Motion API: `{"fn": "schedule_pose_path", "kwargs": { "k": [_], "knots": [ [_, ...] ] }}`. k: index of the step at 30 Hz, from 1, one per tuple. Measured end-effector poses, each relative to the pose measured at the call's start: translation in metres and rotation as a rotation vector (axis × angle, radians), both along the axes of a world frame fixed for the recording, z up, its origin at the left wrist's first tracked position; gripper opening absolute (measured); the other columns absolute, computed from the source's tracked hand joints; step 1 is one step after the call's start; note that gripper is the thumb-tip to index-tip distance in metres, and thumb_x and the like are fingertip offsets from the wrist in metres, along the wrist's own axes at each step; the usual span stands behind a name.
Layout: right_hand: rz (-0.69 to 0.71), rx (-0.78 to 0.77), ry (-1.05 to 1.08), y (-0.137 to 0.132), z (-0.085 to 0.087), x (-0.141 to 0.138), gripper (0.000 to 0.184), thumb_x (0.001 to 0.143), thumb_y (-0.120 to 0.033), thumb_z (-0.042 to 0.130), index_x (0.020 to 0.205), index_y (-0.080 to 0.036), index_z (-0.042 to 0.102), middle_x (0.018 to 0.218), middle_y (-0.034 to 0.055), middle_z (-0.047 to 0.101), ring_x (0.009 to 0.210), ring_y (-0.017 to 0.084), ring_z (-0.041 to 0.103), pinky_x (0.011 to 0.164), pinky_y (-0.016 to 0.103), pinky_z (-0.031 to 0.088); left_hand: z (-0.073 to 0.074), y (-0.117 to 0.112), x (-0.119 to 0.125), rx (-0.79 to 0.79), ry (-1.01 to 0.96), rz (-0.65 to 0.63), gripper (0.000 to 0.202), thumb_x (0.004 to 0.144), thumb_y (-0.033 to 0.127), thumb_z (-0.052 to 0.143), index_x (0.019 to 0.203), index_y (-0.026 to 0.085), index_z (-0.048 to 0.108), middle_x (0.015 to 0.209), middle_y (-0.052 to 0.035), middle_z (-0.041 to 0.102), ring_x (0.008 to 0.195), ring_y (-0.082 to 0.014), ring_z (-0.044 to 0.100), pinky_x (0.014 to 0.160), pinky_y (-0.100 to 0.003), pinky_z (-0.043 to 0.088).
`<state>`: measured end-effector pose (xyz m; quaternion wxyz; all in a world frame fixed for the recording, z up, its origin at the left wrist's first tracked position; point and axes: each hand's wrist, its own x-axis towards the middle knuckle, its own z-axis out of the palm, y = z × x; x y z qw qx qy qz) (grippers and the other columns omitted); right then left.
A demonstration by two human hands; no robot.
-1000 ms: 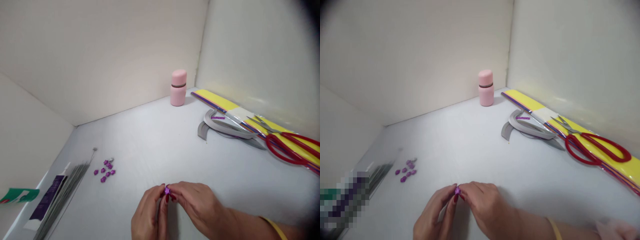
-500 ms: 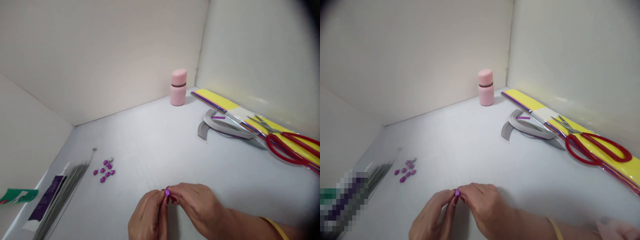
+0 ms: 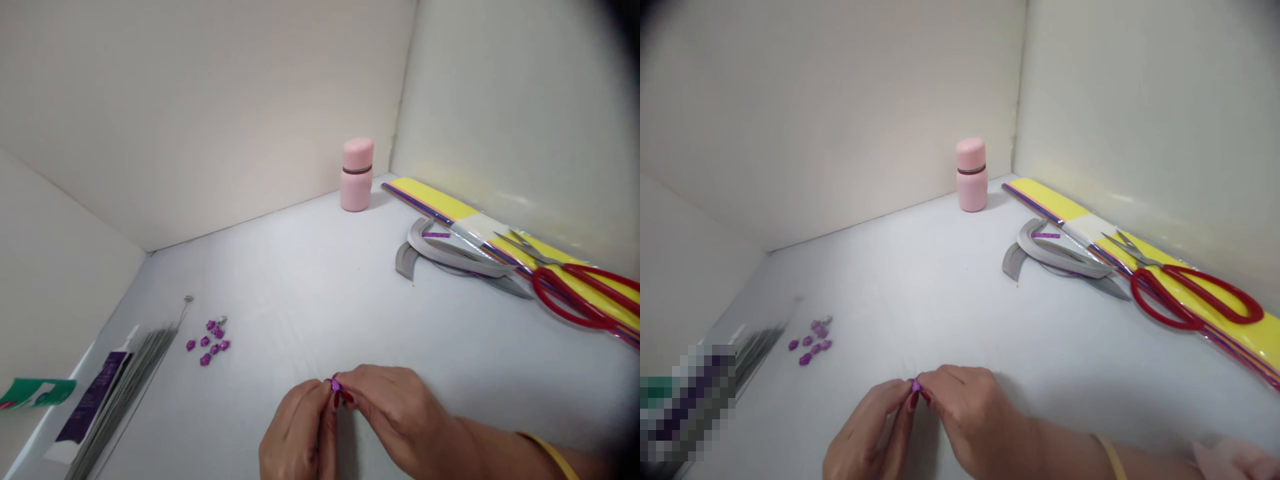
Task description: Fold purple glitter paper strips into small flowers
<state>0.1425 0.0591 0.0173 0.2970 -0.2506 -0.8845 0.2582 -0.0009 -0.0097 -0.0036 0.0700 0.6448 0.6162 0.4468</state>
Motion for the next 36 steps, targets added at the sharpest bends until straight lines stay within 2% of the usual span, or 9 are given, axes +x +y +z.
{"fn": "schedule_pose_path", "kwargs": {
  "k": [5,9,11,15,23,29,32,36],
  "knots": [
    [0.026,-0.049,0.012,0.002,-0.001,0.0,0.031,0.09,-0.012,0.03,0.084,-0.015,0.06,0.069,0.0056,0.066,0.062,0.016,0.061,0.058,0.025,0.05,0.001,0.001,-0.001,0.017,-0.014,-0.026,0.024,0.079,0.003,0.052,0.093,0.019,0.063,0.085,-0.0054,0.068,0.077,-0.0154,0.063,0.071,-0.023,0.049],
    [-0.025,-0.219,0.121,0.005,-0.002,0.001,0.021,0.09,-0.016,0.042,0.1,-0.016,0.06,0.081,0.0043,0.07,0.071,0.013,0.064,0.065,0.021,0.052,0.008,0.004,-0.006,-0.067,-0.221,-0.064,0.02,0.081,0.01,0.052,0.09,0.023,0.064,0.082,-0.0027,0.067,0.074,-0.0149,0.062,0.066,-0.022,0.049],
    [-0.02,-0.274,0.157,0.005,-0.002,0.001,0.022,0.089,-0.017,0.045,0.107,-0.016,0.058,0.085,0.0042,0.07,0.074,0.012,0.065,0.067,0.02,0.052,0.011,0.005,-0.008,-0.087,-0.297,-0.093,0.02,0.081,0.011,0.053,0.092,0.024,0.064,0.083,-0.0023,0.067,0.077,-0.015,0.062,0.066,-0.022,0.049],
    [0.021,-0.25,0.159,0.007,-0.001,0.001,0.021,0.09,-0.019,0.045,0.103,-0.018,0.062,0.079,0.0027,0.07,0.068,0.012,0.064,0.064,0.019,0.052,0.012,0.006,-0.009,-0.089,-0.32,-0.12,0.023,0.082,0.011,0.053,0.095,0.024,0.065,0.085,-0.0035,0.068,0.079,-0.0159,0.062,0.068,-0.023,0.05],
    [-0.006,-0.26,0.141,0.01,0.0,0.001,0.016,0.089,-0.018,0.047,0.093,-0.019,0.063,0.079,0.0005,0.07,0.07,0.01,0.065,0.065,0.016,0.049,0.005,0.004,-0.004,-0.076,-0.381,-0.042,0.02,0.081,0.02,0.057,0.096,0.026,0.069,0.087,-0.0019,0.073,0.074,-0.0136,0.066,0.066,-0.019,0.052],
    [-0.041,-0.218,0.137,0.007,-0.002,0.0,0.016,0.089,-0.02,0.047,0.09,-0.018,0.063,0.075,0.0003,0.07,0.066,0.01,0.064,0.062,0.015,0.048,0.008,0.002,0.002,-0.1,-0.458,0.04,0.015,0.077,0.023,0.062,0.089,0.025,0.07,0.078,-0.0004,0.074,0.068,-0.0142,0.068,0.061,-0.019,0.054],
    [-0.042,-0.212,0.147,0.007,-0.002,0.0,0.016,0.09,-0.021,0.047,0.09,-0.018,0.063,0.075,0.0,0.07,0.067,0.009,0.065,0.063,0.015,0.049,0.01,0.002,0.002,-0.125,-0.412,0.022,0.015,0.077,0.019,0.061,0.088,0.026,0.069,0.076,0.0005,0.073,0.067,-0.0136,0.067,0.06,-0.018,0.053],
    [-0.028,-0.168,0.134,0.008,0.0,-0.001,0.019,0.092,-0.023,0.043,0.092,-0.018,0.061,0.077,0.0008,0.07,0.068,0.01,0.065,0.063,0.017,0.05,0.011,0.001,-0.001,-0.102,-0.206,-0.014,0.021,0.081,0.012,0.054,0.092,0.026,0.066,0.081,0.0011,0.072,0.07,-0.0115,0.066,0.066,-0.017,0.05]
  ]
}}
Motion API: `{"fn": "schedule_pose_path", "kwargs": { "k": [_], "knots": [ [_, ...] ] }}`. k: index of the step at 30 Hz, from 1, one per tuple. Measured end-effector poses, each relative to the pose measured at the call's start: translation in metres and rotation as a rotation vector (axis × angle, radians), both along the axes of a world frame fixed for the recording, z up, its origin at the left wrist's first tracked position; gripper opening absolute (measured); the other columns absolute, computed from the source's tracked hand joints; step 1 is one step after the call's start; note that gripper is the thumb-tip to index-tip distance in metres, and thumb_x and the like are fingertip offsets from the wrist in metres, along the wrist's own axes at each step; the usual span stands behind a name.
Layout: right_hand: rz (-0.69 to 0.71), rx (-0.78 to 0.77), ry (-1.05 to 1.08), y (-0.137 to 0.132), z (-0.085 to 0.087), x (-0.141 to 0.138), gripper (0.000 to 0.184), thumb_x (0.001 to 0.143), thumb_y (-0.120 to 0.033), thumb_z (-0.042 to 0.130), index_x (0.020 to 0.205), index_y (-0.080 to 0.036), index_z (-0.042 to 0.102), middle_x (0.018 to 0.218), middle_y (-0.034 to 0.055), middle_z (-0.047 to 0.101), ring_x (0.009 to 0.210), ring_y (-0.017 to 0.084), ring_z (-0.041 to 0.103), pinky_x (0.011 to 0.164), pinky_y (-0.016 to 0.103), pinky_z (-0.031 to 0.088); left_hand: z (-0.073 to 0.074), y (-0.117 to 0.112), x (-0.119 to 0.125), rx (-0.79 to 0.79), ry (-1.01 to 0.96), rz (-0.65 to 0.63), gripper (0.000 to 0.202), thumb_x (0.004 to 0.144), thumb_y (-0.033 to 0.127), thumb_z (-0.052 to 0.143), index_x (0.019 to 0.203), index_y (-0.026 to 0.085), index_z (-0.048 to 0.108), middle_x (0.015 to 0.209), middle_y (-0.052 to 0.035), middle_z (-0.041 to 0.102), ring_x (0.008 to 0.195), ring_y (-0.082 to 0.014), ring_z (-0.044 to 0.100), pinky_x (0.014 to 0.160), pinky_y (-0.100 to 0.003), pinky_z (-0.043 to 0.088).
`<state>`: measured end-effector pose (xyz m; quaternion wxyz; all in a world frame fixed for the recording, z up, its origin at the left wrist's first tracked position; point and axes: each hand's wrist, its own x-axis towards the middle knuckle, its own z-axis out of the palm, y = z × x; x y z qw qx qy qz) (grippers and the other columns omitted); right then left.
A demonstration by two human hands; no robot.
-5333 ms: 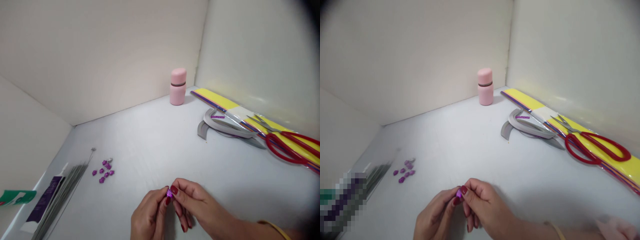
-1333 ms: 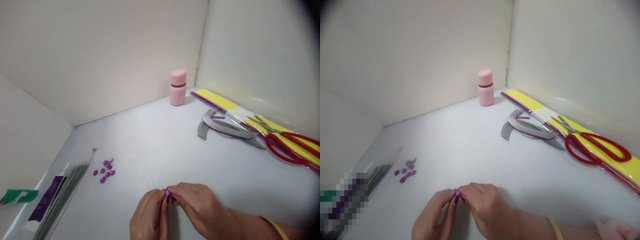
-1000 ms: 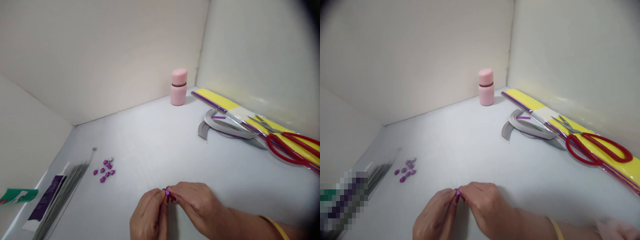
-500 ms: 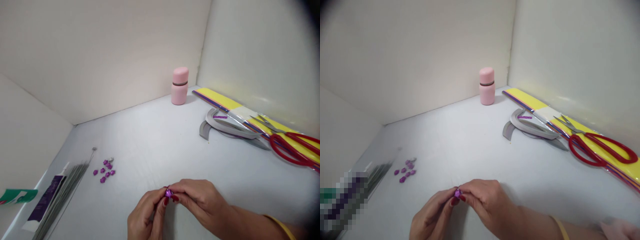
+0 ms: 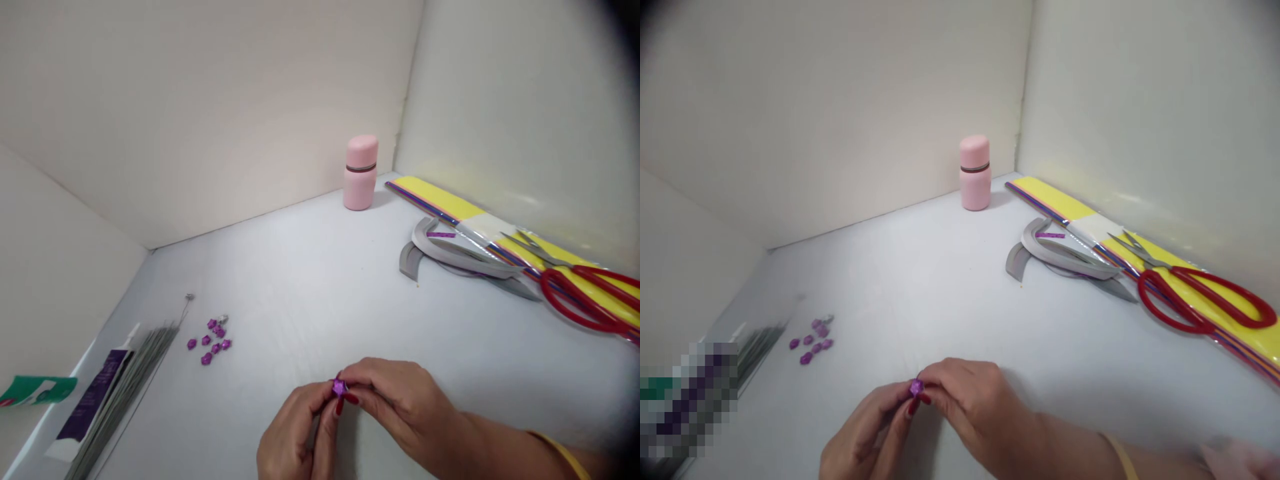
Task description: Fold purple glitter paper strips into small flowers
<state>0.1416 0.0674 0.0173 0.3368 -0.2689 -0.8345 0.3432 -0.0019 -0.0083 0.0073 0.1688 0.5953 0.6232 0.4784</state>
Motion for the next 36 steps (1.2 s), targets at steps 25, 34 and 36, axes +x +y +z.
{"fn": "schedule_pose_path", "kwargs": {
  "k": [25,34,36],
  "knots": [
    [-0.088,0.47,-0.138,-0.01,-0.002,0.001,0.031,0.088,-0.006,0.03,0.089,-0.01,0.061,0.065,0.0059,0.067,0.057,0.016,0.062,0.054,0.025,0.051,-0.01,0.0,0.002,0.211,0.469,0.035,0.019,0.08,0.003,0.055,0.095,0.011,0.063,0.082,-0.0094,0.07,0.076,-0.0165,0.064,0.075,-0.023,0.048],
    [-0.023,0.139,-0.069,-0.003,-0.005,0.0,0.026,0.094,-0.02,0.035,0.098,-0.013,0.06,0.08,0.0061,0.07,0.069,0.016,0.065,0.062,0.025,0.054,-0.005,0.003,-0.004,0.055,0.178,-0.077,0.022,0.085,0.008,0.046,0.097,0.019,0.06,0.085,-0.0033,0.068,0.077,-0.0115,0.063,0.071,-0.017,0.048],
    [0.015,0.093,-0.042,0.0,-0.004,0.002,0.029,0.095,-0.023,0.033,0.107,-0.011,0.057,0.085,0.0076,0.07,0.074,0.015,0.066,0.066,0.025,0.054,-0.004,0.003,-0.005,0.05,0.136,-0.088,0.023,0.085,0.009,0.046,0.098,0.02,0.061,0.087,-0.0024,0.068,0.078,-0.0114,0.063,0.072,-0.017,0.048]
  ]
}}
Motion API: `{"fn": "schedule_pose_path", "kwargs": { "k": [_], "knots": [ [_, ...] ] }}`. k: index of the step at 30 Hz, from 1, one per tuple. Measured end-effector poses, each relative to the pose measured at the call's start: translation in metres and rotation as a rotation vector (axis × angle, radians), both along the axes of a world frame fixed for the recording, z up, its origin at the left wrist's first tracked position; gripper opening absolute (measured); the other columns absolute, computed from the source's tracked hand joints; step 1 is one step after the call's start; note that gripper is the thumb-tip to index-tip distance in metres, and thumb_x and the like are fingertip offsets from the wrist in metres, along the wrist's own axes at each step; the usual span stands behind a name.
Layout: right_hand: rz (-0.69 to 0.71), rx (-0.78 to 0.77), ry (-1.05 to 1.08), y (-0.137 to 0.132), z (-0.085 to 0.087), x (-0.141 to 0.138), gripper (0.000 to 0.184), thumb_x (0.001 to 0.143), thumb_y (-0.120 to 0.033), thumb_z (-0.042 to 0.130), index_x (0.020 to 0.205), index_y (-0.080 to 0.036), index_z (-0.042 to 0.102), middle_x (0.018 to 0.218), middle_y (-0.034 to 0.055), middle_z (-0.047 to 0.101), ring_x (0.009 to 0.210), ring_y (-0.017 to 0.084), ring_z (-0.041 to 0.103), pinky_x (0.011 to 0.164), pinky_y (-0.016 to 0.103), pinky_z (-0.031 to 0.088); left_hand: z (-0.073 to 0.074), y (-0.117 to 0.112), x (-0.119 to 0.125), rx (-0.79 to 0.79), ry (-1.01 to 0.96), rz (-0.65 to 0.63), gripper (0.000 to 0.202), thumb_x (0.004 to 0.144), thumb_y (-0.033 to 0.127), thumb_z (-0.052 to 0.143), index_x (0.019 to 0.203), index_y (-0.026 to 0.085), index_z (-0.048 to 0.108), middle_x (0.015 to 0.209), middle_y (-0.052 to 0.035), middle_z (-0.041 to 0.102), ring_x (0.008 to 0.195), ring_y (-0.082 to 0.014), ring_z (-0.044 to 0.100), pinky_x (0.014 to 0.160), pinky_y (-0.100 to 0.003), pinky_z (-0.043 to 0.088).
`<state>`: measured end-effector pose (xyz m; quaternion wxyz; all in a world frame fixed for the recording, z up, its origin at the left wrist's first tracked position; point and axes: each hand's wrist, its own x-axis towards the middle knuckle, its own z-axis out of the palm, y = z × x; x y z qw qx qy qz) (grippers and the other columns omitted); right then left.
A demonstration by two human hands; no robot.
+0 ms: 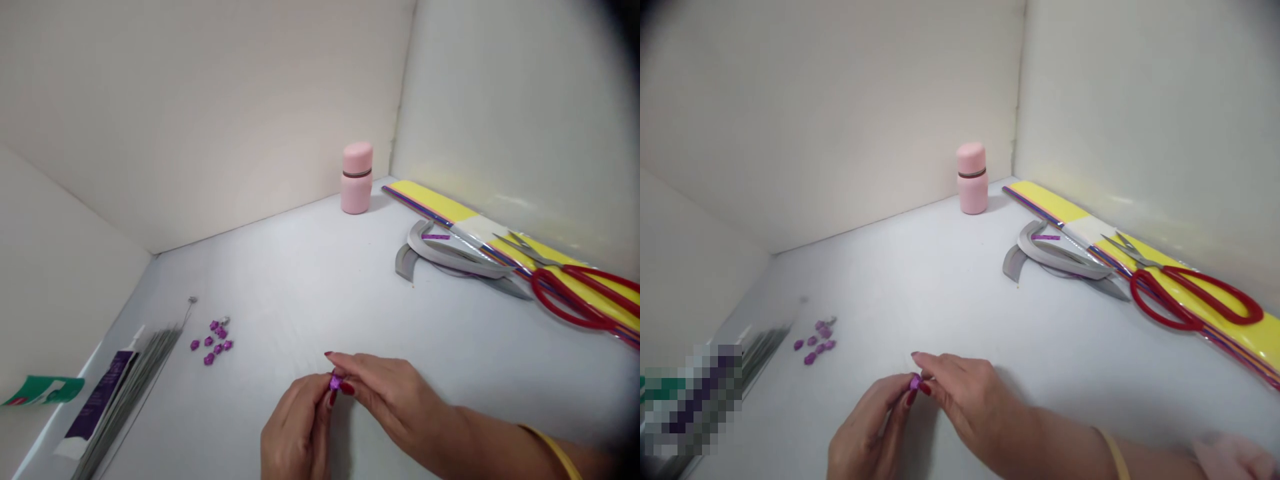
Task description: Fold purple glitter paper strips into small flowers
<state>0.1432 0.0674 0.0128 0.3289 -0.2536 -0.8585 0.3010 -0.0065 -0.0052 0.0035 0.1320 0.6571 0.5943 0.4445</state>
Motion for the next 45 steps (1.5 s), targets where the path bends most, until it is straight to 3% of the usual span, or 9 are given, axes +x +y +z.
{"fn": "schedule_pose_path", "kwargs": {
  "k": [3,13,19,28,36,45],
  "knots": [
    [0.062,0.062,0.007,0.003,0.001,0.001,0.031,0.095,-0.021,0.031,0.107,-0.012,0.057,0.083,0.0073,0.07,0.073,0.015,0.066,0.066,0.024,0.053,-0.001,0.0,0.001,-0.012,-0.035,0.016,0.023,0.084,0.009,0.047,0.097,0.021,0.062,0.086,-0.0022,0.069,0.078,-0.0123,0.064,0.071,-0.018,0.048],
    [-0.049,0.078,0.099,0.0,0.004,-0.003,0.026,0.094,-0.025,0.039,0.092,-0.014,0.063,0.072,0.0034,0.072,0.063,0.011,0.067,0.059,0.018,0.052,0.0,-0.002,0.004,-0.031,-0.181,0.086,0.02,0.079,0.012,0.055,0.092,0.024,0.065,0.082,0.0017,0.071,0.072,-0.0113,0.066,0.067,-0.017,0.049],
    [-0.045,0.077,0.107,0.0,0.005,-0.002,0.024,0.093,-0.024,0.041,0.094,-0.014,0.063,0.076,0.0041,0.072,0.067,0.012,0.068,0.063,0.017,0.053,0.001,-0.003,0.008,0.022,-0.104,0.116,0.02,0.079,0.01,0.056,0.09,0.025,0.063,0.078,0.0034,0.071,0.068,-0.0093,0.066,0.064,-0.015,0.049],
    [-0.01,0.211,-0.016,-0.002,-0.002,0.001,0.026,0.094,-0.017,0.034,0.1,-0.016,0.058,0.081,0.0031,0.072,0.069,0.013,0.067,0.063,0.023,0.053,0.003,-0.002,0.005,0.162,0.11,0.137,0.016,0.079,0.009,0.054,0.087,0.02,0.063,0.076,-0.0024,0.07,0.067,-0.0119,0.065,0.065,-0.018,0.051],
    [-0.035,0.246,-0.075,-0.007,0.004,0.002,0.03,0.087,-0.006,0.03,0.095,-0.015,0.058,0.076,0.0047,0.071,0.063,0.015,0.066,0.057,0.026,0.052,0.004,-0.002,0.008,0.196,0.169,0.161,0.017,0.076,0.006,0.056,0.083,0.02,0.062,0.068,-0.0017,0.068,0.058,-0.0127,0.064,0.057,-0.019,0.05],
    [-0.023,0.232,-0.102,-0.008,0.002,0.002,0.03,0.084,-0.004,0.032,0.096,-0.015,0.058,0.073,0.0044,0.069,0.061,0.016,0.064,0.055,0.026,0.05,-0.002,-0.002,0.007,0.205,0.146,0.117,0.021,0.076,0.002,0.053,0.085,0.019,0.061,0.07,-0.003,0.068,0.062,-0.0128,0.064,0.06,-0.019,0.05]
  ]
}}
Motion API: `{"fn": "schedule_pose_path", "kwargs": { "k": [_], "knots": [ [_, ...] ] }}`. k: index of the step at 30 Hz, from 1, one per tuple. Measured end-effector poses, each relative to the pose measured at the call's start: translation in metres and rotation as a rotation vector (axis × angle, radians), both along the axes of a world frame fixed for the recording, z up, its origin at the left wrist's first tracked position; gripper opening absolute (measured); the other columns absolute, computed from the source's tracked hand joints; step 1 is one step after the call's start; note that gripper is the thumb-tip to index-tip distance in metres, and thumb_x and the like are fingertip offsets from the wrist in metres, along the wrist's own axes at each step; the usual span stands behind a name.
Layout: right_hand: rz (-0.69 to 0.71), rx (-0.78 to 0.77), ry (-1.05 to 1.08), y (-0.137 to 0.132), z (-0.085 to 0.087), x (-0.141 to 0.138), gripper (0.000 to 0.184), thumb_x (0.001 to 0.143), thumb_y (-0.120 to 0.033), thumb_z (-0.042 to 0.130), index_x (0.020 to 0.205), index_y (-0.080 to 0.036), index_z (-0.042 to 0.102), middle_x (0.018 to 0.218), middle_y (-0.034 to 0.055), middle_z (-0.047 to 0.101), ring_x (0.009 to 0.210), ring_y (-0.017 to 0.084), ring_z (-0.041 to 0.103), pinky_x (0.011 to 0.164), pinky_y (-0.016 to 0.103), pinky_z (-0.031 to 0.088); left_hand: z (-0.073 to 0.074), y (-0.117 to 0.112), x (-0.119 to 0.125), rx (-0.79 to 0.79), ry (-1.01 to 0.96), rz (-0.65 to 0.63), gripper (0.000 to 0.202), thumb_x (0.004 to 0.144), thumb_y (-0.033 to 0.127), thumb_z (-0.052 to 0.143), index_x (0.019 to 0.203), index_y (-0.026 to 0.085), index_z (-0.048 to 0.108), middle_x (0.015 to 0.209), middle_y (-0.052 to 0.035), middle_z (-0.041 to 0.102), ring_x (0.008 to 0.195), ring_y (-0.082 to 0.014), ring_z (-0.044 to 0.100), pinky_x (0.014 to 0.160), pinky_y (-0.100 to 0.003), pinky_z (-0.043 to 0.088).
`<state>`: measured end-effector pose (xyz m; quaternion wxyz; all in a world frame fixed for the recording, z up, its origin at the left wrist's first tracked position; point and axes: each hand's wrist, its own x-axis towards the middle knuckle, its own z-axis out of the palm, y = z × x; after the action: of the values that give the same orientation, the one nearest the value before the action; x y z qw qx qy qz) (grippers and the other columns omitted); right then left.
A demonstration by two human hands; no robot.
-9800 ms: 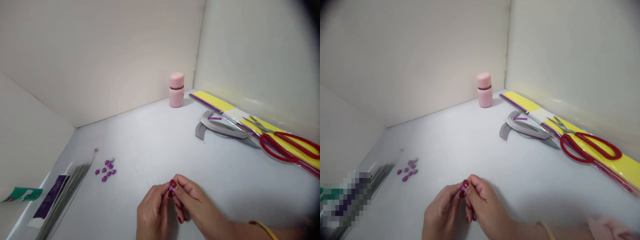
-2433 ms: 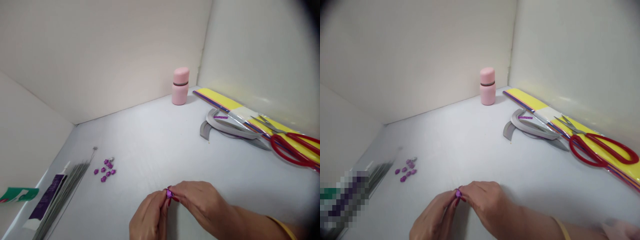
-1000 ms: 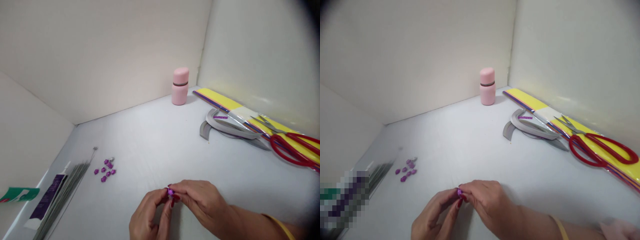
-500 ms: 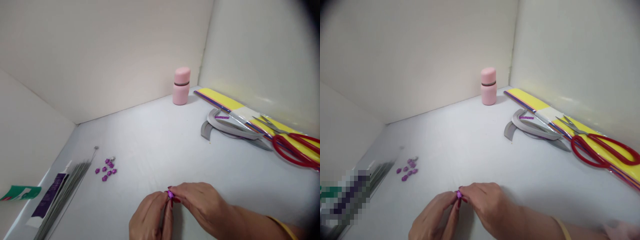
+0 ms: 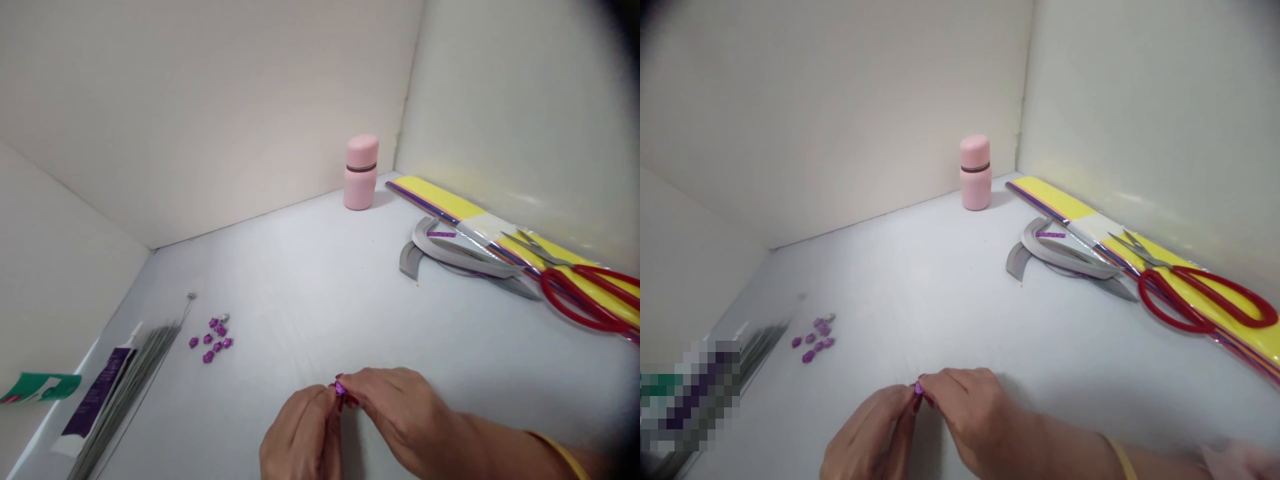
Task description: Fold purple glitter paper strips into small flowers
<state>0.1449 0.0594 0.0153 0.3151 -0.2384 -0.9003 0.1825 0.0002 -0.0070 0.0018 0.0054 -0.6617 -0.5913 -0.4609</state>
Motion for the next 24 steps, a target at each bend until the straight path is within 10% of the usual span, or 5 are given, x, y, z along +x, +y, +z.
{"fn": "schedule_pose_path", "kwargs": {
  "k": [24],
  "knots": [
    [0.02,-0.102,0.097,0.0023,0.0001,-0.0019,0.026,0.092,-0.014,0.034,0.094,-0.014,0.06,0.069,0.0047,0.069,0.06,0.015,0.064,0.055,0.023,0.052,-0.0012,-0.0023,-0.0032,-0.075,-0.038,-0.021,0.02,0.081,0.005,0.052,0.092,0.019,0.061,0.078,-0.0049,0.069,0.07,-0.0146,0.064,0.066,-0.022,0.05]
  ]
}}
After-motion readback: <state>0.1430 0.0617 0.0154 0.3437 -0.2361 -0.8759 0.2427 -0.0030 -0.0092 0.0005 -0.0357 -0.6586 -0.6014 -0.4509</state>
